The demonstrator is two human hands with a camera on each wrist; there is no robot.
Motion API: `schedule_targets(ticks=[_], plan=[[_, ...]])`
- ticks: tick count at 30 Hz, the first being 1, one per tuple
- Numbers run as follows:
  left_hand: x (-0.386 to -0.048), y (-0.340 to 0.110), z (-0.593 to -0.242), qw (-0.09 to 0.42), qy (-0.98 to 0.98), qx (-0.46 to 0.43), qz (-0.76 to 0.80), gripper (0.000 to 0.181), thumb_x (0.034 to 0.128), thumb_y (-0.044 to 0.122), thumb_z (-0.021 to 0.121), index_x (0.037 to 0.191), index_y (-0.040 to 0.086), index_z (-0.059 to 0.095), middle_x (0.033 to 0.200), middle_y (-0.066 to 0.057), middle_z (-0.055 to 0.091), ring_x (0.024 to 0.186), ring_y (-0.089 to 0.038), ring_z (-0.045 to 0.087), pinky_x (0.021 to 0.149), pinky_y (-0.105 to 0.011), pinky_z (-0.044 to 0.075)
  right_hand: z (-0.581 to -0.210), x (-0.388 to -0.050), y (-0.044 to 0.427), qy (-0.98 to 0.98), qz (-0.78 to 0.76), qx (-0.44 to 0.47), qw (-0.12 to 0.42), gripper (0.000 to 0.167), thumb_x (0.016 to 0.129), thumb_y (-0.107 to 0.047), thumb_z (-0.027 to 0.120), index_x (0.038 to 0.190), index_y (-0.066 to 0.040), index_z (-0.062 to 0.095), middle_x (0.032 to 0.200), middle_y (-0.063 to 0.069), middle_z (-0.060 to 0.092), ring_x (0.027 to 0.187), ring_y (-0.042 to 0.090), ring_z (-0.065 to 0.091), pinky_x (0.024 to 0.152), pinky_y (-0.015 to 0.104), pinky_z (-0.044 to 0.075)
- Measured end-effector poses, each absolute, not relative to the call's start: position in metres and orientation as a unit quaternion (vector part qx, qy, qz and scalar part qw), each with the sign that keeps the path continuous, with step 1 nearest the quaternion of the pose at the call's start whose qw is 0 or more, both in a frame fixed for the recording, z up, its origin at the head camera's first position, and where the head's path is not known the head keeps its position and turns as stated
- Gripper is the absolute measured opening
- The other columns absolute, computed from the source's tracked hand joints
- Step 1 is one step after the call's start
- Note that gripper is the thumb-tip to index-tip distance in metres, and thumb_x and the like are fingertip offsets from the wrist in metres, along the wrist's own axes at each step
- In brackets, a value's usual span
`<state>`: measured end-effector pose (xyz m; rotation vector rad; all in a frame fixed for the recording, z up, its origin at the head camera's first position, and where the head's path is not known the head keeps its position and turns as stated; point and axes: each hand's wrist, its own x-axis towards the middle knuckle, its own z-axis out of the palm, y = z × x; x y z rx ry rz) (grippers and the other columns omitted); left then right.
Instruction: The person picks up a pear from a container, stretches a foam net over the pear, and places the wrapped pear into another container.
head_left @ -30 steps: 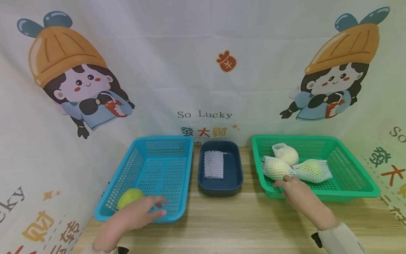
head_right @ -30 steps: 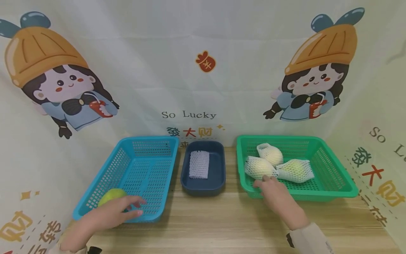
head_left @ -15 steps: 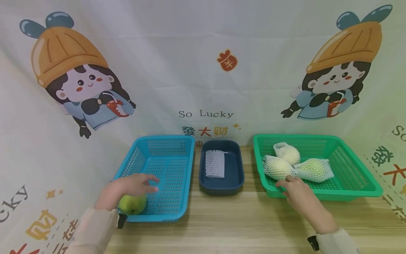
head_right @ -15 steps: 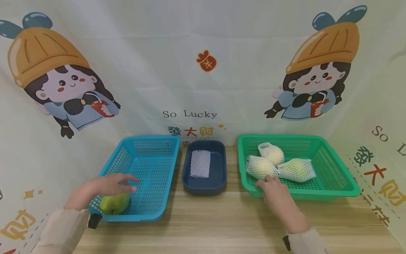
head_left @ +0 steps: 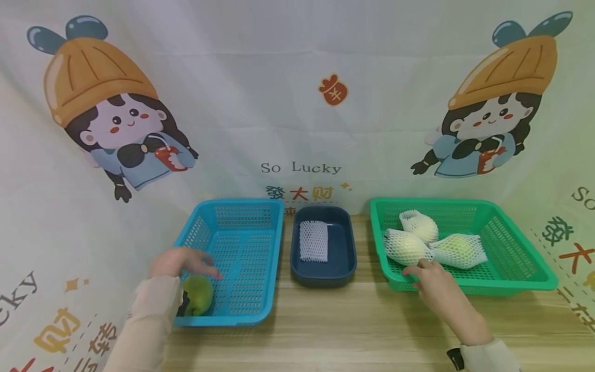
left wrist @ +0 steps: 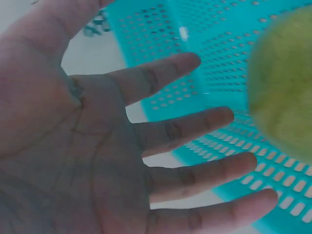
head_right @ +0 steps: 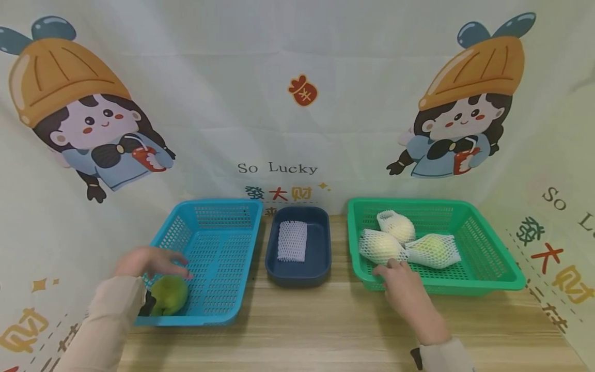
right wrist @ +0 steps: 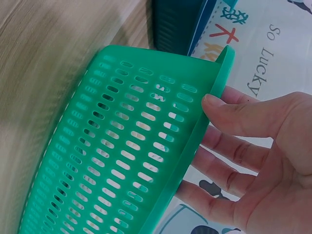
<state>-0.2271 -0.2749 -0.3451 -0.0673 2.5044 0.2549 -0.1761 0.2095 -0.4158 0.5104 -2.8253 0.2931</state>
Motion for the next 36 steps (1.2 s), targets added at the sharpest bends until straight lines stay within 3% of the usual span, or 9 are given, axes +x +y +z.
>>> schedule_targets(ticks=[7, 15, 19, 36], plan=[[-0.233, -0.282, -0.366, 0.316, 0.942, -0.078, 0.076, 0.093, 0.066, 0.065, 0.069, 0.137, 0.009, 0.044, 0.142, -0.029, 0.033, 0.126, -0.053, 0.031, 0.094, -0.063, 0.036, -0.416, -0.175, 0.209, -0.969, 0.104, 0.178, 0.135, 0.031, 0.068, 0.007, 0.074, 0.093, -0.01, 0.069, 0.075, 0.004, 0.054, 0.061, 0.016, 0.042, 0.05, 0.025, 0.036], [-0.234, -0.282, -0.382, 0.301, 0.942, -0.125, 0.087, 0.078, 0.0614, 0.039, 0.083, 0.128, 0.01, 0.054, 0.137, -0.032, 0.036, 0.119, -0.047, 0.042, 0.09, -0.053, 0.044, -0.417, -0.176, 0.209, -0.968, 0.104, 0.178, 0.146, 0.031, 0.067, 0.008, 0.075, 0.092, -0.01, 0.069, 0.075, 0.004, 0.055, 0.062, 0.017, 0.044, 0.049, 0.026, 0.037], [-0.237, -0.282, -0.383, 0.308, 0.939, -0.125, 0.091, 0.076, 0.0597, 0.032, 0.084, 0.127, 0.011, 0.055, 0.134, -0.032, 0.038, 0.116, -0.045, 0.044, 0.09, -0.052, 0.044, -0.417, -0.176, 0.209, -0.968, 0.104, 0.176, 0.145, 0.031, 0.067, 0.007, 0.075, 0.092, -0.01, 0.069, 0.076, 0.004, 0.055, 0.063, 0.018, 0.045, 0.05, 0.027, 0.037], [-0.241, -0.28, -0.386, 0.325, 0.941, -0.08, 0.056, 0.068, 0.0623, 0.033, 0.078, 0.124, 0.015, 0.057, 0.124, -0.023, 0.049, 0.106, -0.036, 0.047, 0.086, -0.05, 0.046, -0.417, -0.176, 0.211, -0.97, 0.103, 0.172, 0.139, 0.03, 0.068, 0.006, 0.074, 0.093, -0.01, 0.07, 0.075, 0.004, 0.055, 0.063, 0.017, 0.043, 0.049, 0.026, 0.034]])
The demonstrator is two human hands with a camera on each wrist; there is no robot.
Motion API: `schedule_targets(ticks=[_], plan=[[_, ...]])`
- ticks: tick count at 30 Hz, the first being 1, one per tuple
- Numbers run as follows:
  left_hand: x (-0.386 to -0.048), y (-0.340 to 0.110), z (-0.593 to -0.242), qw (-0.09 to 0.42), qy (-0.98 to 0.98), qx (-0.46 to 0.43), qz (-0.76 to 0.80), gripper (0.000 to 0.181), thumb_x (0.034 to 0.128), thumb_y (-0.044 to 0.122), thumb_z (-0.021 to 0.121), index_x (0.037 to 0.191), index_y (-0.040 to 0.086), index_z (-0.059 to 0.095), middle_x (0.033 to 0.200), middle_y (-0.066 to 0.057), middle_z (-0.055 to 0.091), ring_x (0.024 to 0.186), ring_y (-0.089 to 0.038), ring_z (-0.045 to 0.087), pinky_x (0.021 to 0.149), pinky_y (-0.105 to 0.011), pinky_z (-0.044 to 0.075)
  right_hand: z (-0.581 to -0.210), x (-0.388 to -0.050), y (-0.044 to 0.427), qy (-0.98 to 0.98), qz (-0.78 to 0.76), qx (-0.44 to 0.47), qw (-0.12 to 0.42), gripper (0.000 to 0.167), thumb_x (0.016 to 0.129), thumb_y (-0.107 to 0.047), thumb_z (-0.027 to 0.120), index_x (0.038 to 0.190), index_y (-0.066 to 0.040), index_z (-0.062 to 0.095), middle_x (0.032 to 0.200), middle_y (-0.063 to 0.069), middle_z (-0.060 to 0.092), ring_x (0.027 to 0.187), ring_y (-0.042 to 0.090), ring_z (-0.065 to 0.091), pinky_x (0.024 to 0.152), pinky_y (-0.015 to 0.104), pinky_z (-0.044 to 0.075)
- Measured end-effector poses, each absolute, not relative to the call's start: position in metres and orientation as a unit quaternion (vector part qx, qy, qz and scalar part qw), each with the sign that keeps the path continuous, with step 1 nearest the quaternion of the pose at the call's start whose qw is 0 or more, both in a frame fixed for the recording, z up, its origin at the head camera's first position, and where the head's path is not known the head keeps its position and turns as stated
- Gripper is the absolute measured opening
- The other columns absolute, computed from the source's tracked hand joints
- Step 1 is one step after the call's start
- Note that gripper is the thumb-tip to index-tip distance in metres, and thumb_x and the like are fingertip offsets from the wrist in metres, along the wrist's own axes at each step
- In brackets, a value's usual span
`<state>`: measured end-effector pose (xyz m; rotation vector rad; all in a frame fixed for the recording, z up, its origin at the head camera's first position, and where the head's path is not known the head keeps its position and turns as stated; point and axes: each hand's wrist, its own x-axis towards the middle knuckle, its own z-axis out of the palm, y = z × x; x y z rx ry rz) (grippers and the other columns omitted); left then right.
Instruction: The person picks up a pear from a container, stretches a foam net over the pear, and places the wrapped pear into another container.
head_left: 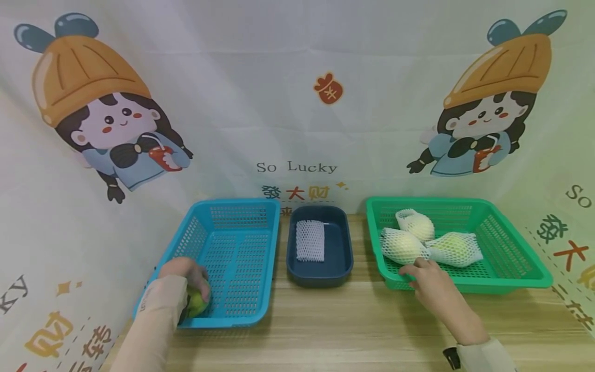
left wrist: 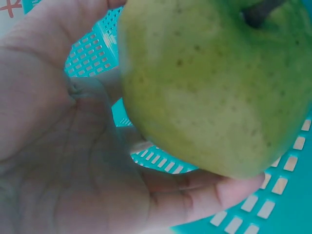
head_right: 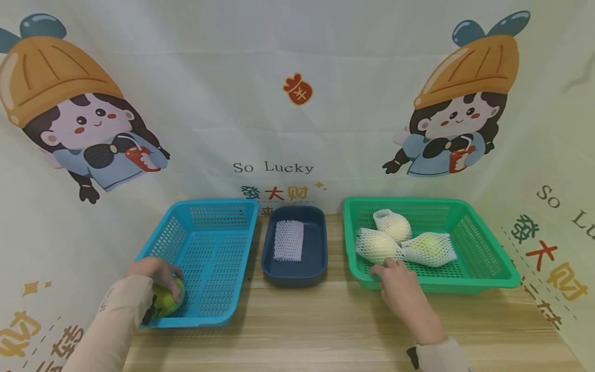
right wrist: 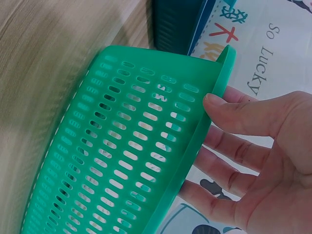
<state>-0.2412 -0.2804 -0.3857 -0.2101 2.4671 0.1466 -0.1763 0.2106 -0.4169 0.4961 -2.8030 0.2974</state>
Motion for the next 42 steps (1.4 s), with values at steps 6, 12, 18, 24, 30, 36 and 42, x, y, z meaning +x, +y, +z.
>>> schedule_targets(ticks=[6, 12, 18, 24, 30, 36, 42], plan=[[-0.242, -0.278, -0.386, 0.326, 0.941, -0.076, 0.053, 0.071, 0.0623, 0.036, 0.076, 0.127, 0.018, 0.053, 0.126, -0.025, 0.044, 0.105, -0.036, 0.045, 0.084, -0.05, 0.046, -0.417, -0.176, 0.212, -0.969, 0.104, 0.173, 0.145, 0.031, 0.068, 0.007, 0.074, 0.093, -0.01, 0.07, 0.076, 0.004, 0.055, 0.064, 0.018, 0.044, 0.049, 0.025, 0.034], [-0.245, -0.269, -0.387, 0.324, 0.94, -0.082, 0.074, 0.072, 0.0625, 0.036, 0.076, 0.128, 0.02, 0.051, 0.122, -0.023, 0.043, 0.102, -0.035, 0.044, 0.082, -0.049, 0.046, -0.417, -0.176, 0.211, -0.97, 0.105, 0.169, 0.139, 0.031, 0.069, 0.006, 0.074, 0.094, -0.01, 0.07, 0.076, 0.003, 0.054, 0.064, 0.018, 0.044, 0.049, 0.026, 0.034], [-0.248, -0.261, -0.386, 0.318, 0.942, -0.069, 0.083, 0.072, 0.0654, 0.039, 0.074, 0.131, 0.024, 0.048, 0.124, -0.024, 0.043, 0.101, -0.035, 0.045, 0.078, -0.049, 0.046, -0.417, -0.176, 0.212, -0.97, 0.105, 0.17, 0.138, 0.031, 0.068, 0.006, 0.074, 0.095, -0.01, 0.069, 0.076, 0.004, 0.054, 0.063, 0.017, 0.042, 0.049, 0.025, 0.033], [-0.253, -0.262, -0.39, 0.331, 0.934, -0.017, 0.133, 0.072, 0.0728, 0.04, 0.07, 0.136, 0.023, 0.04, 0.13, -0.027, 0.039, 0.107, -0.039, 0.046, 0.083, -0.058, 0.044, -0.417, -0.176, 0.212, -0.97, 0.11, 0.169, 0.135, 0.031, 0.069, 0.006, 0.074, 0.095, -0.009, 0.069, 0.076, 0.004, 0.054, 0.063, 0.016, 0.041, 0.05, 0.024, 0.033], [-0.254, -0.268, -0.391, 0.331, 0.897, -0.005, 0.292, 0.075, 0.0766, 0.024, 0.067, 0.141, 0.017, 0.029, 0.116, -0.023, 0.042, 0.091, -0.031, 0.054, 0.068, -0.042, 0.054, -0.417, -0.176, 0.212, -0.969, 0.109, 0.168, 0.142, 0.03, 0.068, 0.006, 0.074, 0.094, -0.009, 0.07, 0.076, 0.004, 0.055, 0.063, 0.017, 0.043, 0.049, 0.024, 0.034], [-0.255, -0.277, -0.387, 0.276, 0.898, 0.042, 0.34, 0.074, 0.0796, 0.029, 0.066, 0.141, 0.016, 0.027, 0.121, -0.023, 0.037, 0.093, -0.029, 0.052, 0.067, -0.039, 0.052, -0.417, -0.176, 0.212, -0.969, 0.112, 0.167, 0.14, 0.03, 0.069, 0.005, 0.074, 0.094, -0.01, 0.07, 0.076, 0.004, 0.055, 0.064, 0.017, 0.043, 0.049, 0.025, 0.034], [-0.255, -0.277, -0.379, 0.232, 0.886, 0.075, 0.396, 0.076, 0.0817, 0.03, 0.065, 0.143, 0.016, 0.023, 0.127, -0.022, 0.032, 0.096, -0.028, 0.05, 0.069, -0.035, 0.049, -0.418, -0.177, 0.211, -0.97, 0.112, 0.165, 0.14, 0.03, 0.069, 0.005, 0.074, 0.094, -0.01, 0.07, 0.076, 0.003, 0.054, 0.063, 0.017, 0.042, 0.049, 0.025, 0.033]])
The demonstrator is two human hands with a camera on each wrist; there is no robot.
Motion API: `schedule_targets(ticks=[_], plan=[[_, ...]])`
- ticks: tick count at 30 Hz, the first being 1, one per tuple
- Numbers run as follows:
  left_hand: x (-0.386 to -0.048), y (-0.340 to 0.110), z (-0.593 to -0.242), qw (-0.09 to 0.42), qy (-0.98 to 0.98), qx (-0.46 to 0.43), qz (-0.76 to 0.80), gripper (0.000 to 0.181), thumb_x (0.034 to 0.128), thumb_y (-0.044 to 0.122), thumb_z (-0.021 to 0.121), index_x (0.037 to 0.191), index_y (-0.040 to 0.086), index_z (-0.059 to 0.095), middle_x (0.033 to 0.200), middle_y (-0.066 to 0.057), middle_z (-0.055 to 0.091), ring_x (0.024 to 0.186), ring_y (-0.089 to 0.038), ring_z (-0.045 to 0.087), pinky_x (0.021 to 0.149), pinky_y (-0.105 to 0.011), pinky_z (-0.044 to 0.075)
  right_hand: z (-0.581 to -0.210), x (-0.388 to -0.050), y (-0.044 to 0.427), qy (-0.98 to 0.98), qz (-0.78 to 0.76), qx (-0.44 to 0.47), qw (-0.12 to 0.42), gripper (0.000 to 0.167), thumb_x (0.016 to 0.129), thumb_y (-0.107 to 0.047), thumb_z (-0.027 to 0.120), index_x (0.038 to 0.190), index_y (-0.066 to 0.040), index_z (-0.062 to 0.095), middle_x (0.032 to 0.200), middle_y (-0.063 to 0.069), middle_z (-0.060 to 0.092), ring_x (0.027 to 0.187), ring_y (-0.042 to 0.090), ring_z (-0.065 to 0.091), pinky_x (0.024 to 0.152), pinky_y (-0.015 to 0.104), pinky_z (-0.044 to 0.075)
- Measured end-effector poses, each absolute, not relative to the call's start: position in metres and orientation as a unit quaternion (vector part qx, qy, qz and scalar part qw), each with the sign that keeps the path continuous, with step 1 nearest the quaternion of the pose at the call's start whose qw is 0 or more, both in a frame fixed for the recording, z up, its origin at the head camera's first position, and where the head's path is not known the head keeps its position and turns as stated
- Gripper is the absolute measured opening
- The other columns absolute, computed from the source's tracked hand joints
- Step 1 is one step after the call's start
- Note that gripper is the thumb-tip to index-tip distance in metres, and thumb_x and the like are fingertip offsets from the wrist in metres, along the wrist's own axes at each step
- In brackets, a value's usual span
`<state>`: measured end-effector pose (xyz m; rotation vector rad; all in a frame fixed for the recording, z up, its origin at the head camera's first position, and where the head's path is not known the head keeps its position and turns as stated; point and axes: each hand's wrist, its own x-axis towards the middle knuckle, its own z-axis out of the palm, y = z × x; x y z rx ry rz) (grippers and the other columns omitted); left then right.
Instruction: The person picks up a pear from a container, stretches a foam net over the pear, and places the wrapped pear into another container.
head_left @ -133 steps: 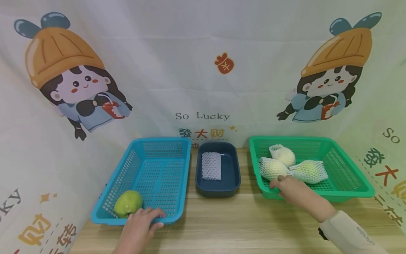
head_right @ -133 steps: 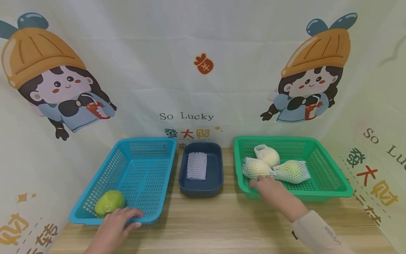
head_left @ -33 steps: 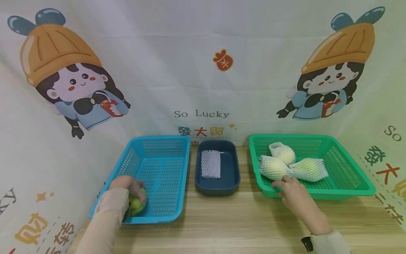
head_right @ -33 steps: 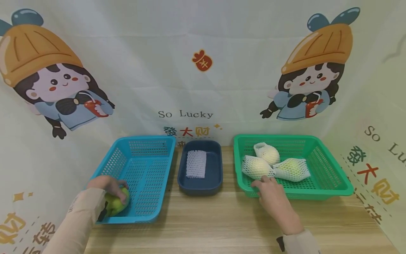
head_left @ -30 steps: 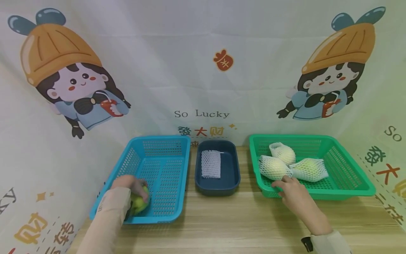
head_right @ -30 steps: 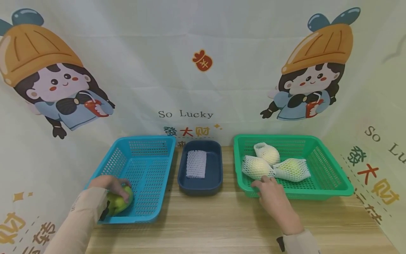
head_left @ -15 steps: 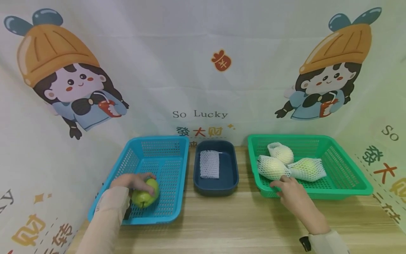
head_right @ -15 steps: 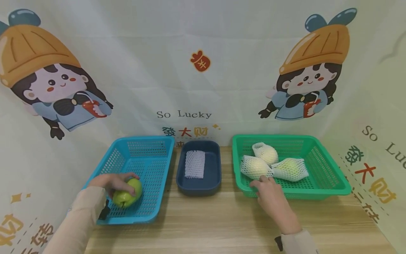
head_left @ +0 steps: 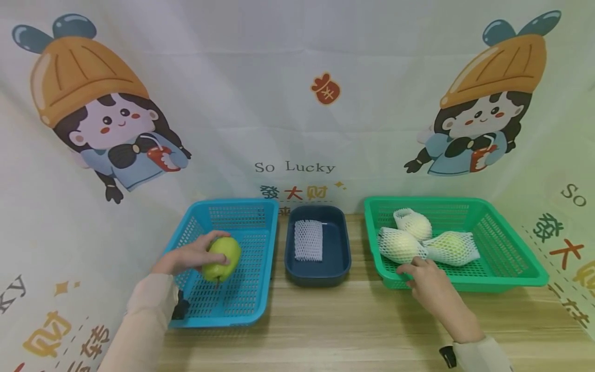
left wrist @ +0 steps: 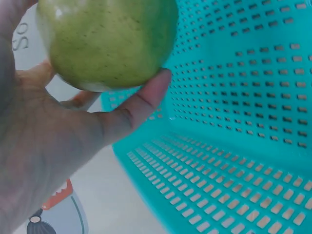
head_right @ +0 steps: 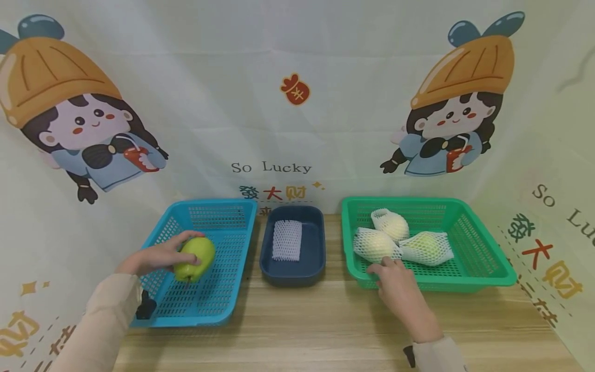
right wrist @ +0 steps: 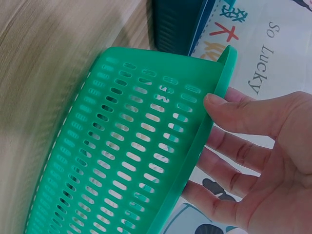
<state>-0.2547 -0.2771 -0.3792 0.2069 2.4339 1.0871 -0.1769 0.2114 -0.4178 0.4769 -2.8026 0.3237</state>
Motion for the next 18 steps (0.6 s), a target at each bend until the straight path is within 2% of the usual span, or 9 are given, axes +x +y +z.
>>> schedule_targets(ticks=[11, 18], plan=[[-0.242, -0.246, -0.364, 0.162, 0.885, 0.134, 0.416, 0.072, 0.0824, 0.033, 0.065, 0.142, 0.025, 0.025, 0.137, -0.018, 0.024, 0.113, -0.037, 0.037, 0.077, -0.041, 0.046, -0.417, -0.176, 0.211, -0.971, 0.113, 0.162, 0.135, 0.03, 0.069, 0.005, 0.074, 0.094, -0.01, 0.07, 0.075, 0.003, 0.053, 0.063, 0.017, 0.041, 0.049, 0.025, 0.035], [-0.223, -0.202, -0.361, 0.156, 0.884, 0.188, 0.398, 0.072, 0.0778, 0.031, 0.07, 0.139, 0.03, 0.031, 0.132, -0.017, 0.028, 0.11, -0.036, 0.042, 0.076, -0.042, 0.049, -0.417, -0.176, 0.211, -0.972, 0.116, 0.16, 0.129, 0.03, 0.07, 0.006, 0.073, 0.095, -0.009, 0.07, 0.075, 0.003, 0.053, 0.063, 0.017, 0.041, 0.05, 0.025, 0.034]])
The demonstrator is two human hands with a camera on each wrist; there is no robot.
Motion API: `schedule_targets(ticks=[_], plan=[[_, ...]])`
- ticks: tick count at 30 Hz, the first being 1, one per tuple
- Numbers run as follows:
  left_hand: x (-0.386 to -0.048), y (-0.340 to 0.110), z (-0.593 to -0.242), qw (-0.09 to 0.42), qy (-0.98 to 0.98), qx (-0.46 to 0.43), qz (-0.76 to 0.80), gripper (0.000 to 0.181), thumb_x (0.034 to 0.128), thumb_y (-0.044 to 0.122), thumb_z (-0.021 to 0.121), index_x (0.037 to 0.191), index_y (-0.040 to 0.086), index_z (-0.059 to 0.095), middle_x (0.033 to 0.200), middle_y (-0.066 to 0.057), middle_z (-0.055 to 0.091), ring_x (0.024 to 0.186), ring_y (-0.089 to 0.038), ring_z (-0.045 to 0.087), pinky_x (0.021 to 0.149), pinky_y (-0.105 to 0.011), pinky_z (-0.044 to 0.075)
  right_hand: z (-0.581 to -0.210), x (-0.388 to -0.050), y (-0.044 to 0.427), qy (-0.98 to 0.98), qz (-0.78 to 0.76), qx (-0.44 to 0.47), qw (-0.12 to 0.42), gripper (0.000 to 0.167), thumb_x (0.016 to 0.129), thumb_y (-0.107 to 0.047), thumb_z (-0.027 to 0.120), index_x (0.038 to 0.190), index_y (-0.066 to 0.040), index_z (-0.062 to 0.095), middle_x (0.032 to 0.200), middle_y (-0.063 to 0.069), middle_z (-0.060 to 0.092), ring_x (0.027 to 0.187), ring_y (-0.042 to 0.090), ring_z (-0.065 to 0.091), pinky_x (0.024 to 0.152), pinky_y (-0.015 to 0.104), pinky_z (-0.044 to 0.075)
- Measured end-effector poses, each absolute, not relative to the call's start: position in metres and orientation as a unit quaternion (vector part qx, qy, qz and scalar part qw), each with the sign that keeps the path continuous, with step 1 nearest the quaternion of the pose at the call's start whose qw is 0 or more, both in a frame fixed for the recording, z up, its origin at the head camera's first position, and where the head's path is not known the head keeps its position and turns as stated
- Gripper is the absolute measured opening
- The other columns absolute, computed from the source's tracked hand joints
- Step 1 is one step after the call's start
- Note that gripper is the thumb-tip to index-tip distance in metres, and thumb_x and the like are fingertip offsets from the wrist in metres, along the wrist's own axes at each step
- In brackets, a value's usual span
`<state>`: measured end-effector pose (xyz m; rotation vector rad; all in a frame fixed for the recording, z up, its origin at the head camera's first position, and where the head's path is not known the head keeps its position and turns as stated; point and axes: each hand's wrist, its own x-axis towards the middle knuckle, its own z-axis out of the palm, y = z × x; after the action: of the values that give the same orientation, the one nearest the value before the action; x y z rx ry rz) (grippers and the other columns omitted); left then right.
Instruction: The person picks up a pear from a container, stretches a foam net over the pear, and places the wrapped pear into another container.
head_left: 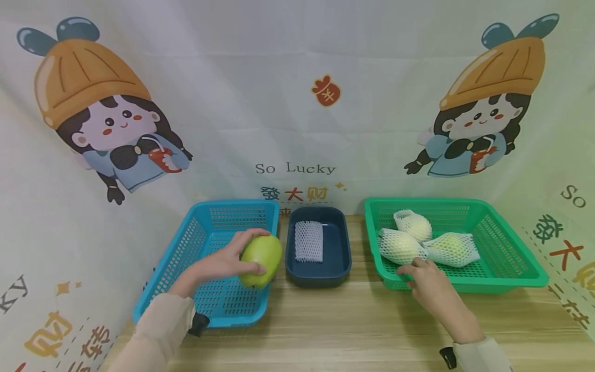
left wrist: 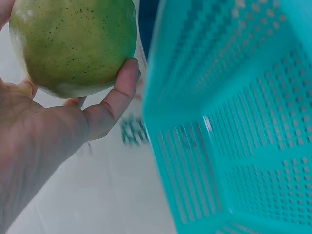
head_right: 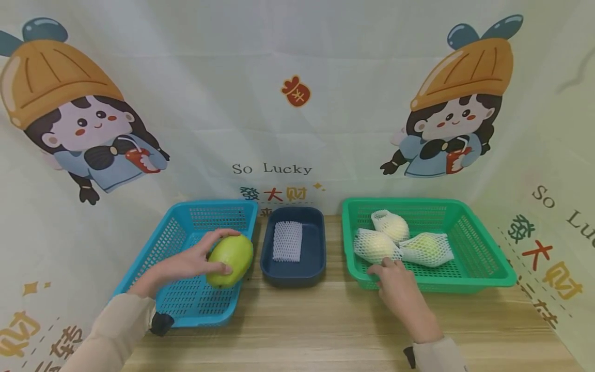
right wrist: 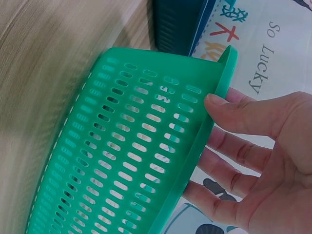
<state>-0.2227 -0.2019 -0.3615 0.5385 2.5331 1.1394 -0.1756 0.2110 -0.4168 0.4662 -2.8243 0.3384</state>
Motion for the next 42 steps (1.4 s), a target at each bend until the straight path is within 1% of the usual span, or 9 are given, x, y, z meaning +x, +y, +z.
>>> schedule_targets(ticks=[6, 10, 16, 20, 24, 29, 34, 39, 42], plan=[[-0.205, -0.166, -0.366, 0.158, 0.877, 0.263, 0.37, 0.075, 0.0723, 0.027, 0.075, 0.137, 0.03, 0.037, 0.137, -0.012, 0.025, 0.11, -0.034, 0.044, 0.078, -0.043, 0.049, -0.417, -0.176, 0.211, -0.971, 0.119, 0.16, 0.131, 0.029, 0.07, 0.006, 0.073, 0.094, -0.01, 0.07, 0.075, 0.003, 0.053, 0.064, 0.018, 0.043, 0.051, 0.026, 0.036], [-0.193, -0.144, -0.371, 0.167, 0.871, 0.31, 0.343, 0.075, 0.0707, 0.027, 0.075, 0.135, 0.03, 0.038, 0.137, -0.009, 0.025, 0.109, -0.03, 0.045, 0.08, -0.041, 0.049, -0.417, -0.176, 0.212, -0.971, 0.121, 0.161, 0.131, 0.029, 0.069, 0.006, 0.073, 0.094, -0.01, 0.07, 0.075, 0.003, 0.053, 0.065, 0.018, 0.044, 0.052, 0.026, 0.037], [-0.176, -0.113, -0.384, 0.21, 0.863, 0.351, 0.295, 0.072, 0.0721, 0.029, 0.075, 0.133, 0.037, 0.037, 0.138, -0.005, 0.024, 0.108, -0.023, 0.047, 0.08, -0.034, 0.046, -0.418, -0.175, 0.212, -0.97, 0.118, 0.164, 0.136, 0.03, 0.069, 0.007, 0.073, 0.094, -0.009, 0.07, 0.075, 0.004, 0.054, 0.065, 0.018, 0.043, 0.052, 0.026, 0.036], [-0.171, -0.097, -0.4, 0.24, 0.846, 0.377, 0.292, 0.071, 0.0731, 0.028, 0.076, 0.133, 0.036, 0.037, 0.138, -0.003, 0.025, 0.112, -0.017, 0.043, 0.083, -0.029, 0.044, -0.418, -0.175, 0.213, -0.969, 0.114, 0.166, 0.142, 0.03, 0.069, 0.007, 0.073, 0.094, -0.01, 0.07, 0.076, 0.004, 0.054, 0.064, 0.018, 0.043, 0.051, 0.026, 0.036], [-0.171, -0.085, -0.417, 0.25, 0.839, 0.394, 0.279, 0.07, 0.0734, 0.026, 0.076, 0.132, 0.035, 0.038, 0.137, -0.002, 0.026, 0.116, -0.013, 0.037, 0.087, -0.028, 0.041, -0.419, -0.174, 0.213, -0.968, 0.111, 0.168, 0.147, 0.03, 0.069, 0.006, 0.074, 0.094, -0.01, 0.069, 0.076, 0.004, 0.055, 0.064, 0.018, 0.043, 0.051, 0.026, 0.036], [-0.173, -0.078, -0.43, 0.253, 0.857, 0.372, 0.25, 0.069, 0.0719, 0.025, 0.076, 0.129, 0.039, 0.04, 0.138, -0.001, 0.028, 0.112, -0.019, 0.039, 0.084, -0.032, 0.04, -0.419, -0.175, 0.213, -0.968, 0.112, 0.167, 0.147, 0.03, 0.069, 0.005, 0.074, 0.094, -0.01, 0.069, 0.077, 0.003, 0.055, 0.064, 0.018, 0.041, 0.051, 0.026, 0.035], [-0.174, -0.076, -0.438, 0.252, 0.869, 0.349, 0.244, 0.07, 0.07, 0.02, 0.077, 0.128, 0.038, 0.043, 0.14, 0.002, 0.028, 0.111, -0.023, 0.04, 0.084, -0.034, 0.041, -0.419, -0.175, 0.212, -0.968, 0.113, 0.167, 0.148, 0.03, 0.069, 0.005, 0.074, 0.094, -0.01, 0.069, 0.078, 0.004, 0.055, 0.064, 0.017, 0.041, 0.051, 0.026, 0.035], [-0.177, -0.075, -0.447, 0.232, 0.872, 0.343, 0.263, 0.078, 0.0679, 0.014, 0.078, 0.133, 0.035, 0.039, 0.145, 0.001, 0.029, 0.123, -0.027, 0.038, 0.096, -0.043, 0.039, -0.418, -0.175, 0.212, -0.967, 0.117, 0.169, 0.152, 0.03, 0.068, 0.006, 0.074, 0.094, -0.01, 0.07, 0.078, 0.004, 0.056, 0.064, 0.017, 0.042, 0.051, 0.026, 0.036], [-0.18, -0.077, -0.452, 0.213, 0.87, 0.342, 0.285, 0.073, 0.0735, 0.014, 0.075, 0.135, 0.03, 0.039, 0.15, 0.001, 0.029, 0.133, -0.028, 0.033, 0.105, -0.049, 0.032, -0.419, -0.174, 0.212, -0.966, 0.117, 0.17, 0.157, 0.031, 0.067, 0.006, 0.074, 0.093, -0.01, 0.07, 0.077, 0.004, 0.055, 0.064, 0.017, 0.042, 0.05, 0.026, 0.036]])
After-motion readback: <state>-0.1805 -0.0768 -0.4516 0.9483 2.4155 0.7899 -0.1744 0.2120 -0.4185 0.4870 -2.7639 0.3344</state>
